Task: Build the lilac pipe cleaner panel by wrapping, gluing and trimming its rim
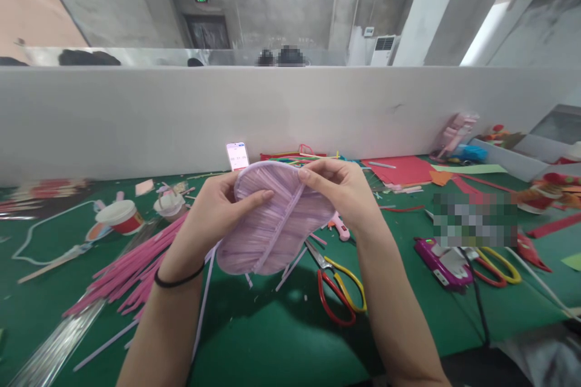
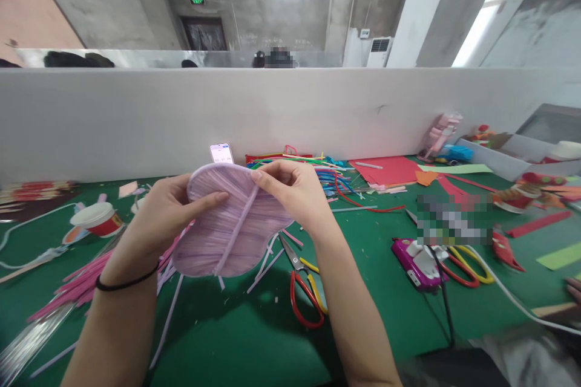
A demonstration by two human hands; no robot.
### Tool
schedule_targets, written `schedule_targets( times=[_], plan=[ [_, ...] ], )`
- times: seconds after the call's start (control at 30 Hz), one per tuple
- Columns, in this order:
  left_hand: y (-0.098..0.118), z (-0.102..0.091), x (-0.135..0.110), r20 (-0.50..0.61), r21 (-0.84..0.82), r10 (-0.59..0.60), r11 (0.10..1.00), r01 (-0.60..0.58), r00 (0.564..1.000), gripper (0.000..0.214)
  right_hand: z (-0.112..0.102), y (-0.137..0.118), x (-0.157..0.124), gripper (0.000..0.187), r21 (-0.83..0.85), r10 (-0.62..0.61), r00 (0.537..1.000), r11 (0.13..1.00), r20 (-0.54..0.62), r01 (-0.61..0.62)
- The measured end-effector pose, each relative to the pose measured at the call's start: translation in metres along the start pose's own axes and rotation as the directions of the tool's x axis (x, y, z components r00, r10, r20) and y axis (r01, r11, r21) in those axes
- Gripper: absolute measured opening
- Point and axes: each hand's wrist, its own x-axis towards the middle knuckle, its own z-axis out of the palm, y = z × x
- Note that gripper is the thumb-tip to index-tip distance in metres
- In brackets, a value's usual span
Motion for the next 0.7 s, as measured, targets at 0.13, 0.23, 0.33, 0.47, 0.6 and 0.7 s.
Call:
schedule_targets(
  times=[0.13,0.23,0.33,0.47,0.6,0.7],
  plan=[
    [0.001,0.001,-0.001,-0.003,0.002,0.006,1.000,-0.006,1.000,0.026,0.004,0.002,0.001,0.024,0.026,-0.032,0.997,0.999,-0.073,0.034],
    [-0.001,-0.001,-0.001,-0.009,-0.004,0.008,1.000,-0.008,1.000,0.026,0.006,0.002,0.002,0.025,0.023,-0.023,0.996,0.999,-0.087,0.025],
    [-0.004,-0.004,0.001,0.008,0.016,0.024,1.000,-0.024,1.000,0.026,0.004,0.000,0.000,0.028,0.028,0.001,0.998,1.000,-0.059,0.000],
    [-0.004,-0.009,0.000,0.067,0.143,0.188,0.970,-0.196,0.980,0.040,0.002,-0.008,-0.005,0.016,0.010,0.012,0.998,1.000,0.065,-0.012],
    [0.003,-0.009,-0.008,0.040,0.259,0.405,0.879,-0.401,0.913,0.040,0.005,-0.017,-0.013,0.014,-0.002,-0.006,0.988,1.000,0.157,0.006],
    [0.009,-0.007,-0.014,0.049,0.314,0.509,0.809,-0.497,0.859,0.029,0.009,-0.022,-0.018,0.012,-0.028,-0.067,0.986,0.997,0.152,0.073]
  ],
)
